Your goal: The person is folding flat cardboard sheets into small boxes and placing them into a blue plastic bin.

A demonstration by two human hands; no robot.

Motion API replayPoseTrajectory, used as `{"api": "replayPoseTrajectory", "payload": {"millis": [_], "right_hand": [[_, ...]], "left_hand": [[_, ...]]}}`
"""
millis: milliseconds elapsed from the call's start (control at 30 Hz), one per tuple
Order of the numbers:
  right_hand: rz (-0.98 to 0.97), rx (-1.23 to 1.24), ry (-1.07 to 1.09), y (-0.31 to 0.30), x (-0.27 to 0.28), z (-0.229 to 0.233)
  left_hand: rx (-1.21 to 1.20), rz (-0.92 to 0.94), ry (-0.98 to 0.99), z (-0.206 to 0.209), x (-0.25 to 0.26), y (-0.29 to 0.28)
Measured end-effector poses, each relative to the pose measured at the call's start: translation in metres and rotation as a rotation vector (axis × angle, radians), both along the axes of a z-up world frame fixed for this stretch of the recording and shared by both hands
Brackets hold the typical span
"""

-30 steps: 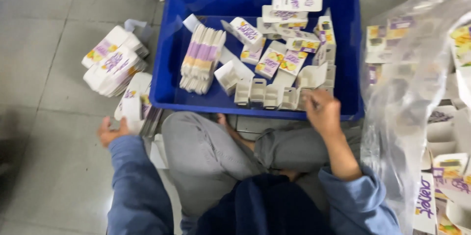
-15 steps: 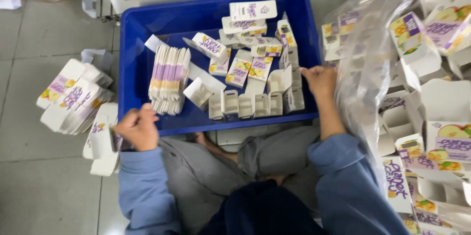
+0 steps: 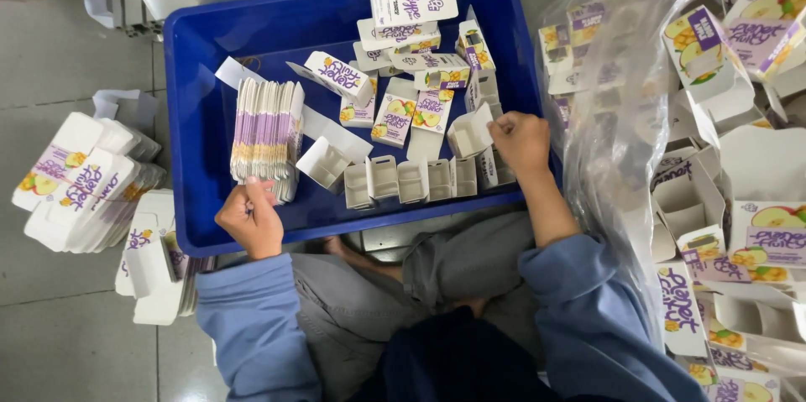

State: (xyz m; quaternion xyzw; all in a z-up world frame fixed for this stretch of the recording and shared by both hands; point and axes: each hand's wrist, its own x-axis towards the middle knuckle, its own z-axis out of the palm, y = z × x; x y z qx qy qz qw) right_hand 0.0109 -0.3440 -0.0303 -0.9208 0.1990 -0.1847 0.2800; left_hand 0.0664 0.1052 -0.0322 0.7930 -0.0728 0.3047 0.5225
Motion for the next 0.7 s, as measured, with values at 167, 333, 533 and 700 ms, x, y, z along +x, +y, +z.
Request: {"api": "replayPoseTrajectory", "payload": {"millis": [167, 333, 533, 700], "right_hand": [[0.085, -0.161, -0.141, -0.010, -0.007, 0.014], [0.223, -0.161, -0.426, 0.017, -0.009, 0.064], [0.540, 0.023, -0.515, 0.123, -0.015, 0.138], [0.878, 0.186, -0.521, 0.193, -0.005, 0.142]], "left_hand": [[0.014, 0.005, -0.016, 0.002, 0.001, -0.003], [0.169, 0.092, -0.130, 0.024, -0.008, -0.020], [0.200, -0.136, -0.306, 0.045, -0.039, -0.060], [0.024, -0.241, -0.185, 0.010, -0.044, -0.053]]}}
